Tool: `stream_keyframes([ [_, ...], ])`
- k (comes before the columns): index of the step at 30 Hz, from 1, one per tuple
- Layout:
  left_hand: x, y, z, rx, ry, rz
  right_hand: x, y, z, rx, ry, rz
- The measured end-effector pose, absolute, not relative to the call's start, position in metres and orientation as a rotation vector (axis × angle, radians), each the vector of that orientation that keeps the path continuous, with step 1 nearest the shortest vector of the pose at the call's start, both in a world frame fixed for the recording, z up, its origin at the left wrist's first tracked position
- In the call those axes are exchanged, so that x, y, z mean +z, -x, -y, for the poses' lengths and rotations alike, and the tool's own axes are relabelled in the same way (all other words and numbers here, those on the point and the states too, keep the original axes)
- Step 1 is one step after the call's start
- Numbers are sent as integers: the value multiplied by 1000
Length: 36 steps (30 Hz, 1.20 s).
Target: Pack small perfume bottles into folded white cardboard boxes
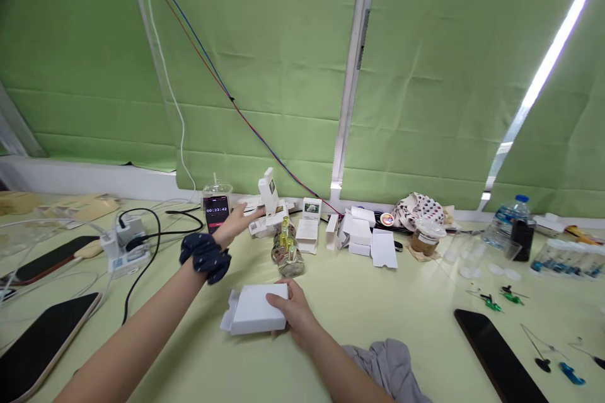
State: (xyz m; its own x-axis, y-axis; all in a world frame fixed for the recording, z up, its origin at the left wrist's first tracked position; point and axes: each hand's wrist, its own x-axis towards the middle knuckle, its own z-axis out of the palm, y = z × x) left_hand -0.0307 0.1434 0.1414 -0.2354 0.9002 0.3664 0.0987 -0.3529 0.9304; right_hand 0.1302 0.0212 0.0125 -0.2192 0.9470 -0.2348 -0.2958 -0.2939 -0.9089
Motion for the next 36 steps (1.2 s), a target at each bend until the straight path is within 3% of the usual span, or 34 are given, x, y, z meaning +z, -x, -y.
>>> stream_keyframes([
  [1,135,37,-133,1569,-1439,-1257,11,-130,-22,1673,1054,909],
  [5,100,65,-85,683,-1770,-1123,5,-127,-26,1638,1060,798],
  [8,78,76,-64,461,-1792,-965,2,-126,-27,1595,1032,747],
  [15,51,68,-62,738,-1403,-1059,6,-130,-31,1674,1095,709],
  [36,49,48,-60,1153,-1049,-1039,12,-129,-25,2095,769,550],
])
